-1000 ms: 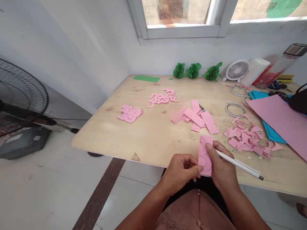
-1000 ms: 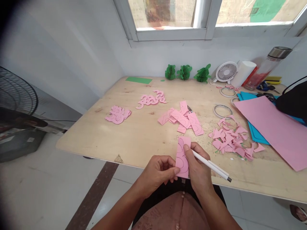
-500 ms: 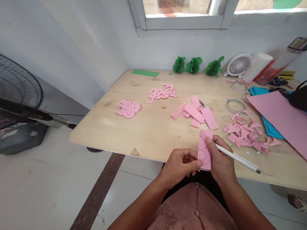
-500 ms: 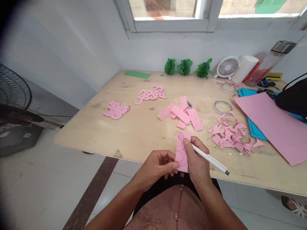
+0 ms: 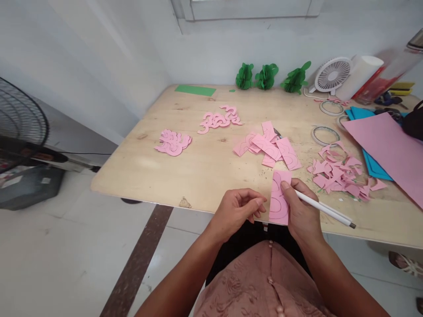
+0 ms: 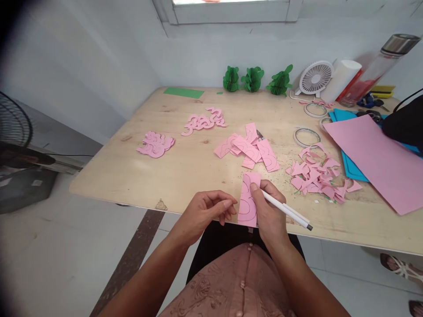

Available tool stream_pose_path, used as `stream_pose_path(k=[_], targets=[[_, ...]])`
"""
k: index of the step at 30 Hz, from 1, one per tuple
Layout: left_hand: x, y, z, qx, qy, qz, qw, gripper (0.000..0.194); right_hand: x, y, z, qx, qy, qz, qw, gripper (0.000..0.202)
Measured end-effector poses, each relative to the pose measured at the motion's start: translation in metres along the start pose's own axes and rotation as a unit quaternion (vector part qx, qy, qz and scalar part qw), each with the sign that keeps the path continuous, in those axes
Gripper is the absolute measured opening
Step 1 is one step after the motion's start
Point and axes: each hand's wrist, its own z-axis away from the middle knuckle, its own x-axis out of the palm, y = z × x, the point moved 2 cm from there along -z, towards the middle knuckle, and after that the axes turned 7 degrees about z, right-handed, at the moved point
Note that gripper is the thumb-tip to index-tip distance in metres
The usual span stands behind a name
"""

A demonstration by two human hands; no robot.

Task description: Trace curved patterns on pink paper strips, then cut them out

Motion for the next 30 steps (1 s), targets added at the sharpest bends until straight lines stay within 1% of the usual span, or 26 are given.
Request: stream_pose_path(k=[5,11,18,25,30], targets=[[0.005,-0.002,0.000,-0.028,-0.043,-0.029,0.998,0.032,0.000,0.002,0.001,0.003,-0.004,-0.009,1.000,0.027],[0.008,-0.009,0.005,-0.077,-0.058,-0.049,0.994,0.034,0.001,-0.001,0.002,-0.007,-0.004,0.007,1.000,0.032],[0.009,-0.012,0.004,-0.078,-0.052,-0.052,0.994,0.031,-0.001,0.002,0.003,-0.008,-0.012,-0.005,1.000,0.028],[0.009,-0.012,0.005,-0.080,-0.046,-0.050,0.995,0.034,0.000,0.003,0.002,-0.015,-0.021,-0.023,0.999,0.026],[0.009,-0.013,0.004,-0.078,-0.046,-0.051,0.995,0.031,0.000,0.002,0.002,-0.011,-0.019,-0.021,1.000,0.030]])
